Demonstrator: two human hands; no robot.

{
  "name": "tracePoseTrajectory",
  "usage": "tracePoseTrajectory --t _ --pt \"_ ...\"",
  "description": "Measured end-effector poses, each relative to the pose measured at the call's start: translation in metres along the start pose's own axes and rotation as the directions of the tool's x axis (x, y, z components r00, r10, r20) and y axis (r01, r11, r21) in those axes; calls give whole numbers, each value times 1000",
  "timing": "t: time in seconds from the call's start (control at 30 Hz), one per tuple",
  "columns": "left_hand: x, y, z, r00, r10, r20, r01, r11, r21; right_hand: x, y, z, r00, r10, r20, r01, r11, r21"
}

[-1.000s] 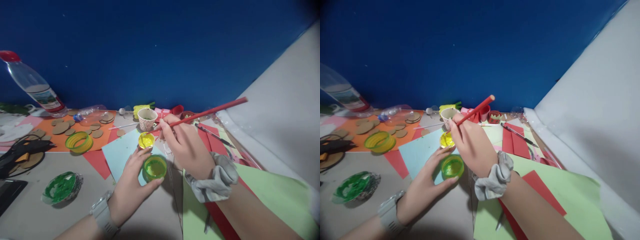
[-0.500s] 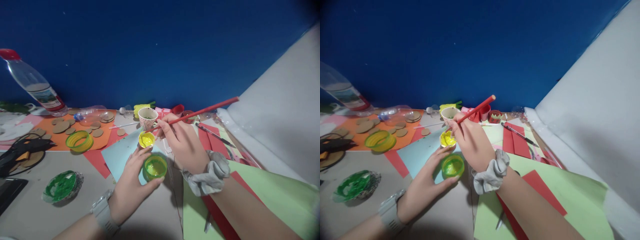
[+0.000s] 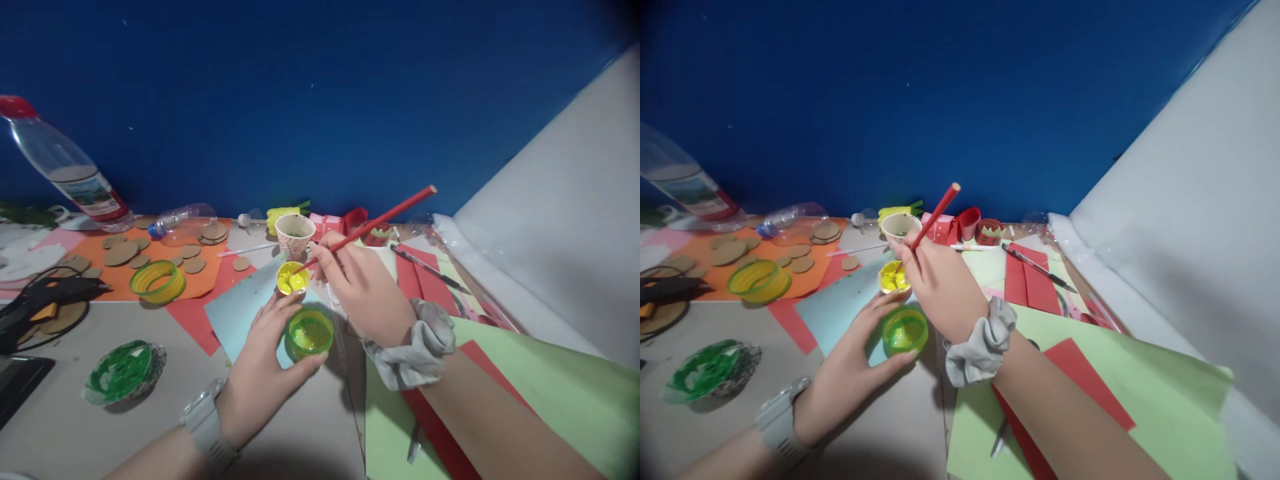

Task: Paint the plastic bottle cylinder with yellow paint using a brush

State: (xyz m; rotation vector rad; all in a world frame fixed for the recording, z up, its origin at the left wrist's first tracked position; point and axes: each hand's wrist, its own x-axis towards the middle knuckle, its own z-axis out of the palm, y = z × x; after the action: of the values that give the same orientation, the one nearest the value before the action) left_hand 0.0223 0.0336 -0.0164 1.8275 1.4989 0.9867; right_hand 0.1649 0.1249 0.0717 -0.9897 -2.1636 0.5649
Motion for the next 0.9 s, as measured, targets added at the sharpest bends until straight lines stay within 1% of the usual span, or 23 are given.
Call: tracePoseTrajectory --t 0.1,0.23,0.3,0.43,0.53,0.7,0.9 --pt "0 0 0 1000 3 -5 -3 1000 -7 -1 -5 -4 1000 -1 -1 1 1000 -12" --pt "1 1 -1 1000 -5 12 5 1000 -8 -3 -12 -8 998 26 -62 -30 997 -69" --pt "1 1 -1 1000 -14 16 14 1000 -1 -3 -13 -7 997 21 -68 -25 997 -72" --pt "1 -1 1 999 -39 19 39 999 6 -2 -10 -2 1000 4 -19 -4 1000 -22" --pt "1 -2 3 999 -34 8 34 999 12 -1 -7 1 1000 15 14 -15 1000 6" --pt "1 -2 2 1000 -15 -1 15 1000 7 0 -7 -1 998 38 44 -38 999 -5" --pt "0 -2 0 1000 3 3 -3 1000 -3 -1 -11 -10 998 23 -56 -24 999 -26"
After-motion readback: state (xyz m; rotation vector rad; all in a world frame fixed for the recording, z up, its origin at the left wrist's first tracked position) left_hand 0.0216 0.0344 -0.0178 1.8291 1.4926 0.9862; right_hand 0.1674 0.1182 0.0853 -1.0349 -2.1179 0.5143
